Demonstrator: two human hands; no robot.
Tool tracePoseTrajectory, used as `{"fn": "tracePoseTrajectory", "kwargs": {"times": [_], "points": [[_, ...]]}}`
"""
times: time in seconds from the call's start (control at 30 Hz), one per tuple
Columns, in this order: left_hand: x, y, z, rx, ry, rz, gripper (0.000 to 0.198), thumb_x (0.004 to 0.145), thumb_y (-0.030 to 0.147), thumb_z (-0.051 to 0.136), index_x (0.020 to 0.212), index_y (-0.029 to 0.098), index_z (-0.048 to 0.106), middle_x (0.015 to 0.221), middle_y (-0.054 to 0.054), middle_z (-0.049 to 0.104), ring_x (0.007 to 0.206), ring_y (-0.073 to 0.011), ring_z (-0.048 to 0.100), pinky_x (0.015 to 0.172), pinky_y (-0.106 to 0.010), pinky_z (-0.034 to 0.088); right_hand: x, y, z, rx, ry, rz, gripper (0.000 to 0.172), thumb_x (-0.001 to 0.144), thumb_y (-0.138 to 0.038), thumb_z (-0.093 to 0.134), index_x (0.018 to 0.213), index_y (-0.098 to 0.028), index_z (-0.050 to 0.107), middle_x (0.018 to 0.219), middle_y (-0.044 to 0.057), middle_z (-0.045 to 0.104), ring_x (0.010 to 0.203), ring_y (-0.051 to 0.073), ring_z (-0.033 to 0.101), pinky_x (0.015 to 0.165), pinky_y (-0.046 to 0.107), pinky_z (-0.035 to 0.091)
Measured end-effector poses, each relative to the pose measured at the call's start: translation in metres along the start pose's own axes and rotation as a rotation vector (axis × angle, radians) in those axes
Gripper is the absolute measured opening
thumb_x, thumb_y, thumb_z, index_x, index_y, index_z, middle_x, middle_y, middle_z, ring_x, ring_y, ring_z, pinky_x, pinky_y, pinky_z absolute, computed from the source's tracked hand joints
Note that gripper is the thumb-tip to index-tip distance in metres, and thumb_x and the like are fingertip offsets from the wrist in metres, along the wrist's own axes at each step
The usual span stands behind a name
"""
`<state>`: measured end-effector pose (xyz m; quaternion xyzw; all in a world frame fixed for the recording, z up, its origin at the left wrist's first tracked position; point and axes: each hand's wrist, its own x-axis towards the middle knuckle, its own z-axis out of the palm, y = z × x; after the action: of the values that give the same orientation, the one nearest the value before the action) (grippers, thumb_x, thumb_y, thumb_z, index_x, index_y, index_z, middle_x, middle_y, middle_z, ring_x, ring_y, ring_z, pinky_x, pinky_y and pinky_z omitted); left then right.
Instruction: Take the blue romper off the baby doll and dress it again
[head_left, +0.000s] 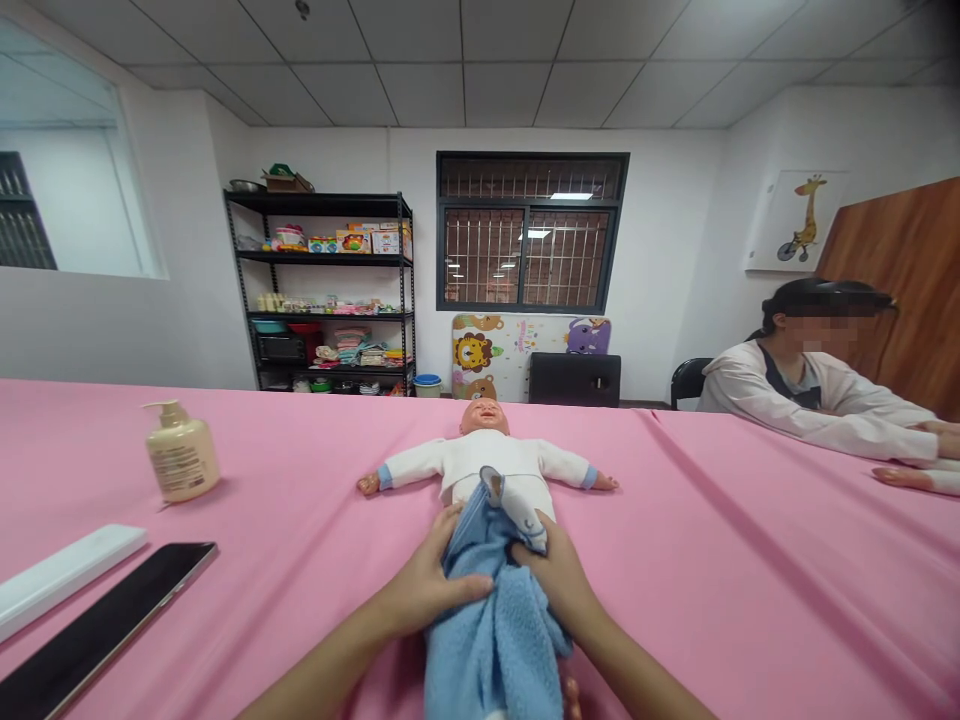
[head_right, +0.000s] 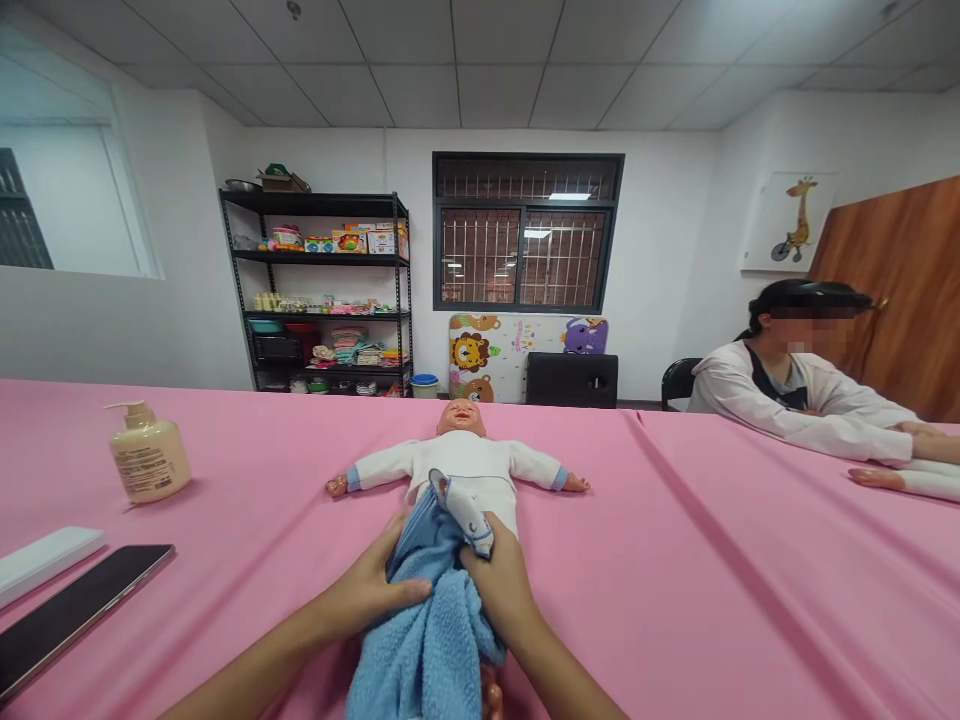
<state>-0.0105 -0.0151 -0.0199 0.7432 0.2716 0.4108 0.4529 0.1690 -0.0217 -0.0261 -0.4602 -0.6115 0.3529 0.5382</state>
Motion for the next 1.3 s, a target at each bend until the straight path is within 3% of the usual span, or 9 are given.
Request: {"fn": "tracePoseTrajectory", "kwargs": {"times": [0.23, 0.4, 0.63, 0.77, 0.87, 1.03, 1.13, 1.2, 1.3], "points": [[0.002, 0.001, 0.001, 0.179, 0.108, -0.026, 0.028, 0.085, 0.033, 0.047, 0.104, 0.014, 0.056, 0.101, -0.006, 0.061, 0.094, -0.0219, 0.055, 0.087, -0.034, 0.043, 0.001, -0.003, -0.003, 0.041, -0.168, -0.050, 0.027, 0.068, -0.020, 0.053, 0.095, -0.016, 0.057, 0.090, 0.004, 0.062, 0.084, 0.021, 0.055, 0.077, 0.033, 0.043], [0.007, -0.005, -0.002, 0.172, 0.330, -0.002, 0.027, 0.079, 0.028, 0.049, 0.103, 0.015, 0.053, 0.102, -0.006, 0.060, 0.097, -0.0212, 0.053, 0.088, -0.032, 0.041, -0.003, -0.015, -0.005, 0.080, -0.359, -0.054, 0.050, 0.065, -0.024, 0.066, 0.113, -0.018, 0.051, 0.108, 0.004, 0.059, 0.100, 0.024, 0.053, 0.088, 0.036, 0.041], [0.013, -0.016, -0.007, -0.065, 0.508, -0.142, 0.020, 0.063, 0.032, 0.056, 0.071, 0.016, 0.049, 0.073, -0.002, 0.057, 0.073, -0.0187, 0.052, 0.070, -0.031, 0.044, -0.004, -0.027, -0.013, 0.195, -0.578, -0.073, 0.063, 0.062, -0.016, 0.067, 0.121, -0.019, 0.047, 0.119, 0.005, 0.054, 0.112, 0.023, 0.049, 0.096, 0.036, 0.038], [0.013, -0.018, -0.008, -0.137, 0.435, -0.231, 0.023, 0.061, 0.032, 0.057, 0.074, 0.014, 0.052, 0.076, -0.004, 0.059, 0.073, -0.0196, 0.054, 0.071, -0.032, 0.044, -0.007, -0.025, -0.007, 0.153, -0.468, -0.097, 0.052, 0.061, -0.011, 0.061, 0.112, -0.018, 0.053, 0.109, 0.004, 0.060, 0.101, 0.023, 0.055, 0.089, 0.034, 0.043], [0.012, -0.018, -0.011, -0.065, 0.416, -0.179, 0.023, 0.061, 0.029, 0.057, 0.077, 0.015, 0.048, 0.075, -0.003, 0.057, 0.073, -0.0184, 0.054, 0.072, -0.031, 0.043, -0.007, -0.020, -0.002, 0.091, -0.320, -0.092, 0.040, 0.060, -0.011, 0.057, 0.100, -0.016, 0.057, 0.097, 0.003, 0.064, 0.091, 0.022, 0.058, 0.081, 0.032, 0.045], [0.005, 0.001, -0.022, 0.492, 0.589, -0.118, 0.034, 0.071, 0.034, 0.056, 0.098, 0.018, 0.043, 0.095, -0.004, 0.054, 0.081, -0.0183, 0.052, 0.069, -0.028, 0.040, -0.004, -0.014, 0.000, 0.087, -0.178, -0.003, 0.031, 0.060, -0.013, 0.058, 0.091, -0.015, 0.058, 0.088, 0.004, 0.066, 0.086, 0.023, 0.058, 0.077, 0.033, 0.045], [0.003, 0.019, -0.029, 0.828, 0.650, -0.226, 0.023, 0.076, 0.041, 0.050, 0.084, 0.019, 0.045, 0.071, 0.001, 0.052, 0.063, -0.0162, 0.049, 0.056, -0.024, 0.031, -0.003, -0.013, -0.003, 0.068, -0.154, 0.020, 0.028, 0.062, -0.016, 0.060, 0.090, -0.014, 0.059, 0.089, 0.005, 0.066, 0.086, 0.024, 0.058, 0.076, 0.034, 0.045], [0.002, 0.025, -0.032, 0.878, 0.557, -0.308, 0.022, 0.080, 0.038, 0.045, 0.068, 0.019, 0.045, 0.056, 0.003, 0.046, 0.054, -0.0149, 0.045, 0.051, -0.023, 0.025, -0.002, -0.014, -0.004, 0.081, -0.117, 0.045, 0.028, 0.063, -0.020, 0.062, 0.090, -0.013, 0.060, 0.092, 0.006, 0.066, 0.089, 0.024, 0.058, 0.080, 0.036, 0.044], [0.003, 0.020, -0.030, 0.698, 0.330, -0.366, 0.036, 0.080, 0.043, 0.043, 0.055, 0.017, 0.047, 0.053, 0.000, 0.048, 0.055, -0.0153, 0.047, 0.050, -0.023, 0.024, -0.001, -0.017, -0.007, 0.156, -0.070, 0.131, 0.031, 0.066, -0.028, 0.063, 0.093, -0.012, 0.062, 0.096, 0.008, 0.066, 0.095, 0.025, 0.057, 0.087, 0.038, 0.042]]}}
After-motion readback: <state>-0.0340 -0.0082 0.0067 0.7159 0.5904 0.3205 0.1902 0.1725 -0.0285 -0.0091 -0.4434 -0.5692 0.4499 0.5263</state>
